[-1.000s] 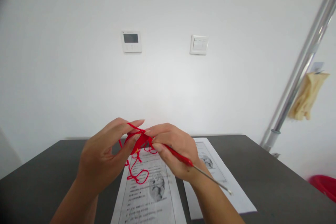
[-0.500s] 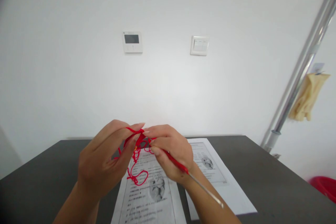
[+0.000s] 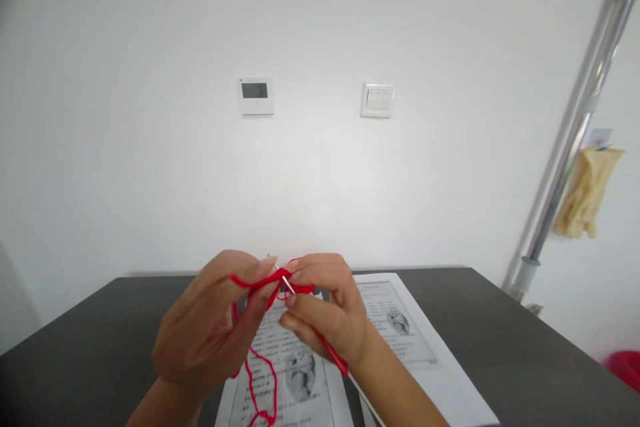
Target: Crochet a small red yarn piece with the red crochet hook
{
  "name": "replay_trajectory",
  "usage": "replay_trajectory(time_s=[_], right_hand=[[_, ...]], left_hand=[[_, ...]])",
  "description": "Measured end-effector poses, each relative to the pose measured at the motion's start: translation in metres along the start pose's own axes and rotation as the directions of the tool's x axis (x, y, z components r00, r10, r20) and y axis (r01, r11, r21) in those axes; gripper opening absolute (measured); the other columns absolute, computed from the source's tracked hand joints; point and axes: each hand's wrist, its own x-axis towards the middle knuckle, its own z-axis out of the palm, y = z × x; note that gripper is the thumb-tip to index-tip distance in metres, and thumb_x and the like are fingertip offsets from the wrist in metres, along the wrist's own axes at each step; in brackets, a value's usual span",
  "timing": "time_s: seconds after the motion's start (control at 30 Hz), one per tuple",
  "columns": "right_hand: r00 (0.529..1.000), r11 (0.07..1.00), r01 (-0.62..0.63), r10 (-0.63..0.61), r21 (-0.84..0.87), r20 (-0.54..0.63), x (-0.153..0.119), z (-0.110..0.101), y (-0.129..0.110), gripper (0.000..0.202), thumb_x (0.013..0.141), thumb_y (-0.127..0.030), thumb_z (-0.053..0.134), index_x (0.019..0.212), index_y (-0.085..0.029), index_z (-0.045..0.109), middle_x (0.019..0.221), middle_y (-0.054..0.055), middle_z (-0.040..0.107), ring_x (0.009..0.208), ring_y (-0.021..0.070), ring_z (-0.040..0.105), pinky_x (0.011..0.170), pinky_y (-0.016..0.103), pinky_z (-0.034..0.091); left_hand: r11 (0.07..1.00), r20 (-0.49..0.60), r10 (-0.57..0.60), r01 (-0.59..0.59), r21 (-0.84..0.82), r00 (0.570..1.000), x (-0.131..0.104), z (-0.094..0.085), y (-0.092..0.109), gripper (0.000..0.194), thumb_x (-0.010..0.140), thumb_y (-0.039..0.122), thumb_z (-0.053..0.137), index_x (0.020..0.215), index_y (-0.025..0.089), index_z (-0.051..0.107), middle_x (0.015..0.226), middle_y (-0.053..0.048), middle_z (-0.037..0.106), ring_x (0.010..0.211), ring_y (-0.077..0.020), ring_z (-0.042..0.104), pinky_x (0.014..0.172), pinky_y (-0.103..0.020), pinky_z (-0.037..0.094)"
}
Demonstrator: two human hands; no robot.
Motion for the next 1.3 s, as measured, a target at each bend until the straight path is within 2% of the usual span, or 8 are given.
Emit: replay_trajectory(time_s=[0.1, 0.3, 0.53, 0.63, 0.73, 0.83, 1.13, 1.3], right_hand=[[0.993, 0.996, -0.086, 0.087, -0.009, 0.079, 0.004, -0.001, 0.003, 0.009, 0.101, -0.027, 0.062, 0.109, -0.029, 0.065, 0.096, 0.006, 0.071, 0.092, 0.0234, 0.075, 0.076, 0.04, 0.067], [0.949, 0.969, -0.228, 0.2, 0.091, 0.243, 0.009, -0.012, 0.01, 0.022, 0.094, -0.009, 0.065, 0.109, -0.023, 0.07, 0.101, 0.009, 0.077, 0.095, 0.0221, 0.076, 0.08, 0.038, 0.067], [0.977, 0.99, -0.101, 0.08, 0.096, 0.195, 0.003, -0.012, 0.023, 0.026, 0.094, -0.005, 0.066, 0.112, -0.022, 0.072, 0.103, 0.01, 0.081, 0.101, 0.0242, 0.079, 0.083, 0.041, 0.069], [0.982, 0.998, 0.067, -0.067, 0.008, 0.174, -0.006, -0.006, 0.028, 0.03, 0.094, -0.005, 0.065, 0.12, -0.02, 0.07, 0.107, 0.013, 0.081, 0.11, 0.0269, 0.077, 0.083, 0.043, 0.069], [0.987, 0.994, 0.095, -0.087, -0.053, 0.133, -0.015, 0.0, 0.03, 0.033, 0.095, -0.008, 0.066, 0.125, -0.023, 0.068, 0.109, 0.011, 0.08, 0.114, 0.0274, 0.076, 0.085, 0.045, 0.069], [0.996, 0.995, 0.033, -0.024, -0.097, 0.088, -0.018, 0.008, 0.029, 0.036, 0.093, -0.009, 0.068, 0.124, -0.028, 0.068, 0.109, 0.008, 0.079, 0.111, 0.0264, 0.076, 0.086, 0.044, 0.067], [0.976, 0.984, -0.145, 0.16, -0.107, 0.147, 0.001, 0.007, 0.009, 0.026, 0.095, -0.006, 0.062, 0.112, -0.024, 0.07, 0.104, 0.011, 0.08, 0.099, 0.0249, 0.077, 0.086, 0.043, 0.065], [0.869, 0.899, -0.435, 0.433, -0.047, 0.24, 0.012, -0.01, 0.0, 0.018, 0.096, -0.013, 0.065, 0.106, -0.024, 0.075, 0.101, 0.006, 0.084, 0.092, 0.0203, 0.08, 0.083, 0.032, 0.066]], left_hand=[[0.941, 0.032, -0.337, 0.338, -0.034, 0.941, 0.005, 0.004, -0.002, 0.023, 0.089, 0.007, 0.065, 0.103, 0.023, 0.074, 0.085, 0.0, 0.077, 0.08, -0.0164, 0.073, 0.079, -0.03, 0.062], [0.574, 0.219, -0.76, 0.79, -0.215, 0.612, 0.007, 0.003, -0.015, 0.033, 0.082, 0.02, 0.071, 0.114, 0.017, 0.076, 0.076, 0.001, 0.075, 0.073, -0.0172, 0.071, 0.077, -0.034, 0.06], [-0.05, 0.432, -0.854, 0.782, -0.621, 0.289, 0.005, 0.02, -0.023, 0.042, 0.06, 0.019, 0.091, 0.1, 0.016, 0.081, 0.07, 0.001, 0.073, 0.064, -0.0121, 0.067, 0.064, -0.024, 0.054], [-0.21, 0.505, -0.833, 0.712, -0.67, 0.229, 0.005, 0.025, -0.022, 0.039, 0.059, 0.02, 0.092, 0.096, 0.015, 0.082, 0.073, -0.002, 0.075, 0.066, -0.0116, 0.068, 0.067, -0.023, 0.055], [-0.216, 0.498, -0.835, 0.692, -0.689, 0.236, 0.004, 0.028, -0.021, 0.038, 0.061, 0.019, 0.09, 0.097, 0.015, 0.082, 0.074, -0.002, 0.075, 0.067, -0.0116, 0.068, 0.067, -0.023, 0.055], [-0.07, 0.4, -0.867, 0.721, -0.69, 0.298, 0.002, 0.03, -0.02, 0.042, 0.066, 0.021, 0.088, 0.106, 0.015, 0.08, 0.071, 0.002, 0.072, 0.066, -0.0116, 0.067, 0.066, -0.024, 0.056], [0.603, 0.189, -0.734, 0.754, -0.261, 0.652, -0.004, 0.015, -0.038, 0.033, 0.085, 0.02, 0.07, 0.117, 0.017, 0.078, 0.083, -0.002, 0.075, 0.081, -0.0178, 0.07, 0.078, -0.032, 0.058], [0.773, 0.228, -0.596, 0.627, -0.097, 0.77, -0.003, 0.008, -0.052, 0.025, 0.087, 0.015, 0.064, 0.105, 0.019, 0.08, 0.087, -0.004, 0.076, 0.083, -0.0186, 0.071, 0.082, -0.034, 0.056]])
